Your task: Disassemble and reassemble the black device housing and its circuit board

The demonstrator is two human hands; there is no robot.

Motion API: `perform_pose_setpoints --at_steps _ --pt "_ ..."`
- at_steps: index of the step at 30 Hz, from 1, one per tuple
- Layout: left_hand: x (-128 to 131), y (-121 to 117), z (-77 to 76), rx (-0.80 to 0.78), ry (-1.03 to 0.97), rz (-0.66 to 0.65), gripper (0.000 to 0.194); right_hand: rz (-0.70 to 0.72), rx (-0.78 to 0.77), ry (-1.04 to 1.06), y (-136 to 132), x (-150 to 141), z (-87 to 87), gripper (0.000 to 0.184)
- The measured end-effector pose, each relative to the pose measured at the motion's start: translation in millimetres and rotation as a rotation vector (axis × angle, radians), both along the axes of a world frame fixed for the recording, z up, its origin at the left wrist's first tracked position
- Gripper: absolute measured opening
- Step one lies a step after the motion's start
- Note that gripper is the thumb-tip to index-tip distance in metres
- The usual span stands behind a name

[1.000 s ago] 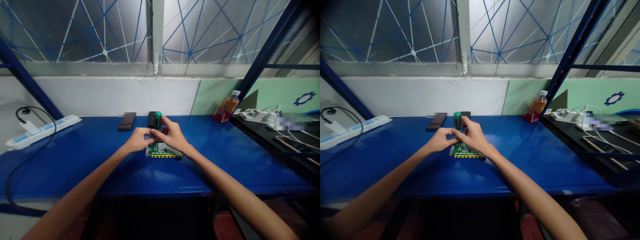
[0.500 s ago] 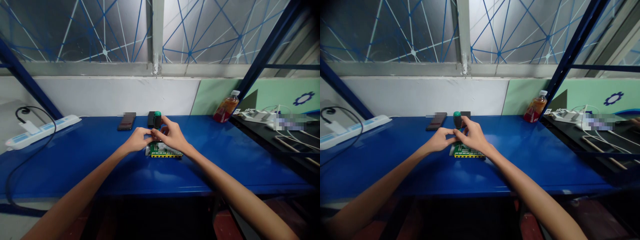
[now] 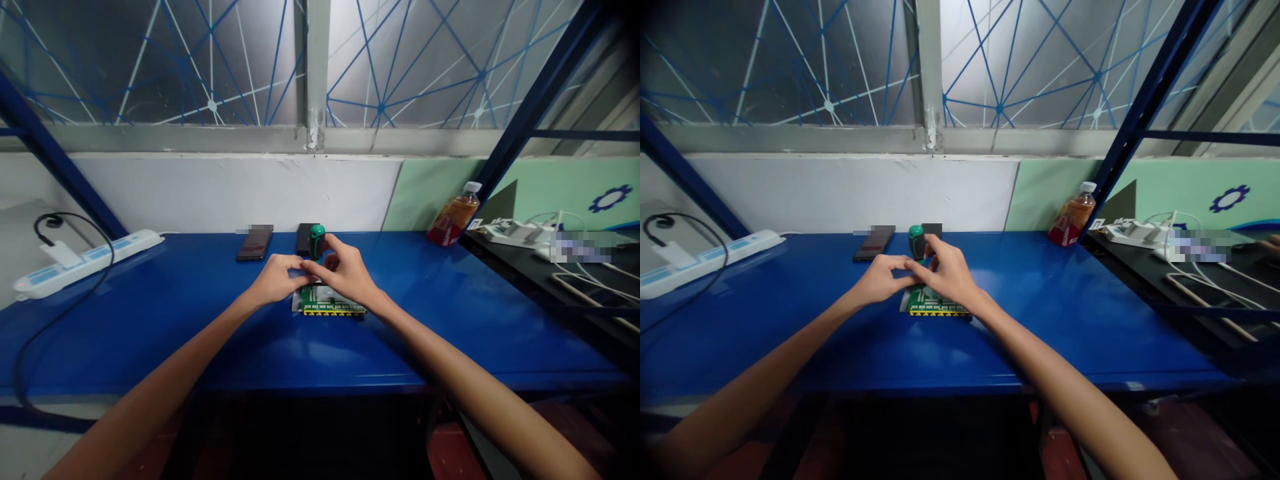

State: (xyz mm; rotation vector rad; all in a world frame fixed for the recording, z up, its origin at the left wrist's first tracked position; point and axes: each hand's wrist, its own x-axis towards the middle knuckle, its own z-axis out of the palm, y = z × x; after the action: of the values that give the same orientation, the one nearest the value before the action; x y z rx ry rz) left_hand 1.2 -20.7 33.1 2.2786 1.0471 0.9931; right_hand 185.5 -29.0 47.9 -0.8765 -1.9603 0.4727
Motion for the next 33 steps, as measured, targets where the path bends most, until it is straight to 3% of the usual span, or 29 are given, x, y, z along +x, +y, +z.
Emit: perform_pose_setpoints --at_steps 14,25,33 --pt "-3.3 3.0 -0.7 -0.042 0.048 -0.029 0.022 0.086 0.003 0.042 1.9 1.9 -0.6 0.032" --pt "-4.6 2.4 -0.5 -0.040 0.057 -0.038 0.021 0.021 0.038 0.029 4.8 0.3 -4.7 0.021" --pt "-2.8 1.5 1.2 -0.015 0.041 -0.011 0.018 -0.044 0.090 -0.015 1.5 0.1 -2.9 0.029"
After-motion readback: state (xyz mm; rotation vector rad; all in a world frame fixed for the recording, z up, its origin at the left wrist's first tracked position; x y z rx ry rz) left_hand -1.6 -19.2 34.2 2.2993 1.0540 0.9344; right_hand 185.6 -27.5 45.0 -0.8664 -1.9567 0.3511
